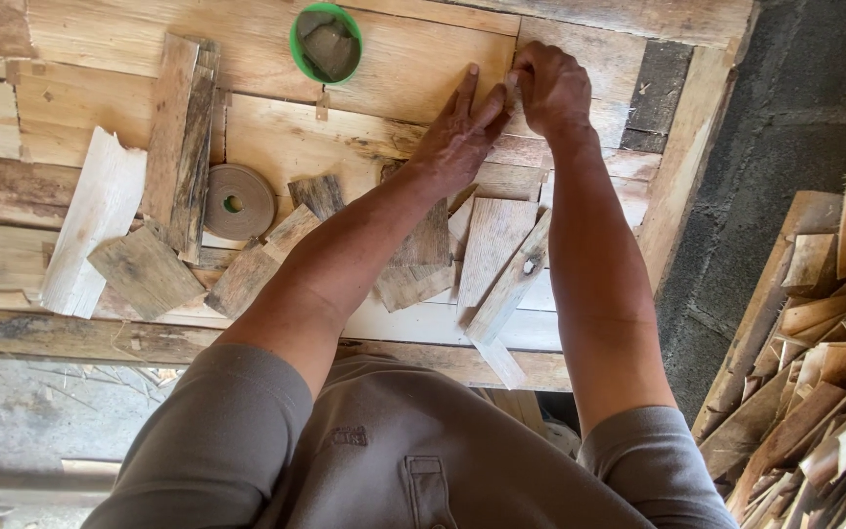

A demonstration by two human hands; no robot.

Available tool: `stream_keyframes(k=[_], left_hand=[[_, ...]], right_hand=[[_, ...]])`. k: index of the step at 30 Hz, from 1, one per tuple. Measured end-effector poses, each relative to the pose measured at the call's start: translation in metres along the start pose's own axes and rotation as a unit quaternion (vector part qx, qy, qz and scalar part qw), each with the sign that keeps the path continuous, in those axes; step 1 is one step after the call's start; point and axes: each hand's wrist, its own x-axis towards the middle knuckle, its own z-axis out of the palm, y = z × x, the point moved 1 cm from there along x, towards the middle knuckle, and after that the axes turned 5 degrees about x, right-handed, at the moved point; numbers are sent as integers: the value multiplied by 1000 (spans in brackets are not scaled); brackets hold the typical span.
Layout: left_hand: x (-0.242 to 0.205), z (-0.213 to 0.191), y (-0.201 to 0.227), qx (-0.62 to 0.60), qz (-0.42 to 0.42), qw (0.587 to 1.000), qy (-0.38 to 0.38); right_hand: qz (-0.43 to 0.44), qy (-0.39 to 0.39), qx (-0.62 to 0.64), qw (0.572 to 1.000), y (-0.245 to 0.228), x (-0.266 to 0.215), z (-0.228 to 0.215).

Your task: Arranging thin wood scraps onto a surface and securing them using tape and a utility knife.

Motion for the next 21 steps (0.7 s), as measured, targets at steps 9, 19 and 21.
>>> stream_keyframes(k=[9,19,21], left_hand=[[1,-35,1,-5,38,996,-78],[5,-53,4,0,34,989,-144],[7,-51,5,36,38,983,-175]], right_hand=[[20,28,-43,998,-3,-1,8],[-31,98,-37,994,15,6,19],[76,40,-22,996,17,12,15]])
